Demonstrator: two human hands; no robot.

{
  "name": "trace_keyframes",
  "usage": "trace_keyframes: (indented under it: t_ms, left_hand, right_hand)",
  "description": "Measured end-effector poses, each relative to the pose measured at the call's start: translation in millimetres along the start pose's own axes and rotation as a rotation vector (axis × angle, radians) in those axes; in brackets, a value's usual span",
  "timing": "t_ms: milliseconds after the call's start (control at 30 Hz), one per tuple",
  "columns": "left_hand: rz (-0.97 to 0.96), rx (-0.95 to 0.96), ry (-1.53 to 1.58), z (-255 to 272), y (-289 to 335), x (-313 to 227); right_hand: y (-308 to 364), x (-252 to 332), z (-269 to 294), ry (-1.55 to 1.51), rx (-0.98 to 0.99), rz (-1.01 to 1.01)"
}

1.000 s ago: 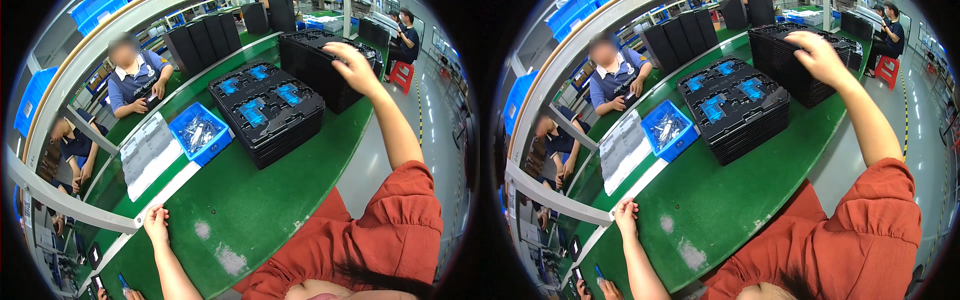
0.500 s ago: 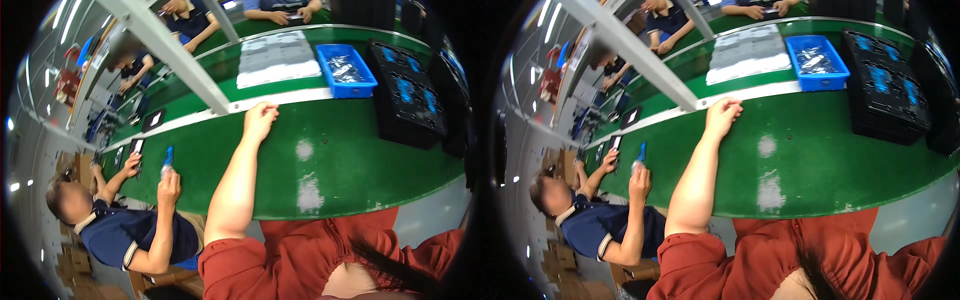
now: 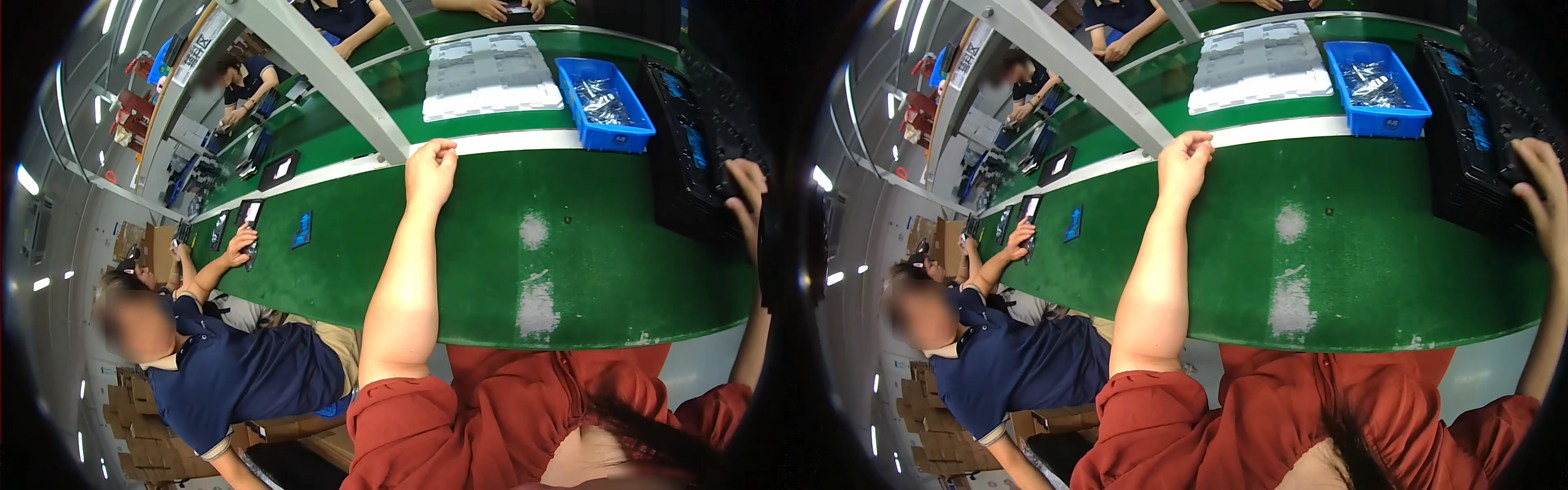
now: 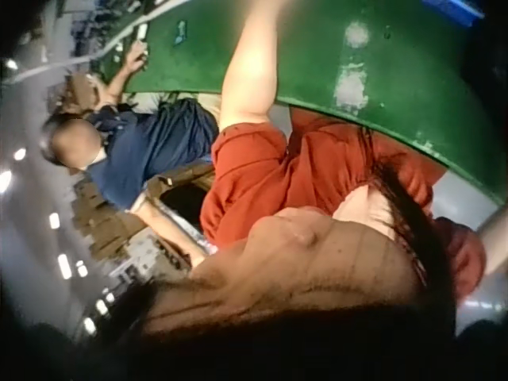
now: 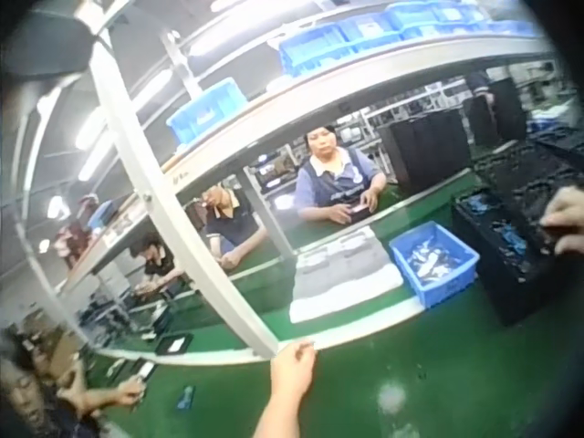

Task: The person packs small blue electronic components into clear plastic bags and places them into a black tray. The person handles the components one by one, sealing the bags and stacking them in the tray. Other workers are visible in the background performing similar tasks.

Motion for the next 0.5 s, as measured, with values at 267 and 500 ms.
trace_keyframes:
  t_ms: [267,500]
  left_hand:
    - [0.195,-0.438,-0.239,107.2,17.6,49.7]
    - [0.673,-0.422,-0.867,198.6,69.2,124.7]
  right_hand:
    - [-3.3,25.0,-17.4,-0.066,-0.057,0.079]
    - [-18.6,54.6,-0.6,-0.101,-0.078,0.096]
Point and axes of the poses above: each hand's wrist, its own y-axis away from the middle knuckle, its own z-axis out of the back of the hand, x = y × z, the point moved 6 cm from there along -y, towards the middle knuckle, and after that the axes turned 15 degrees about x, right-handed, at the moved point
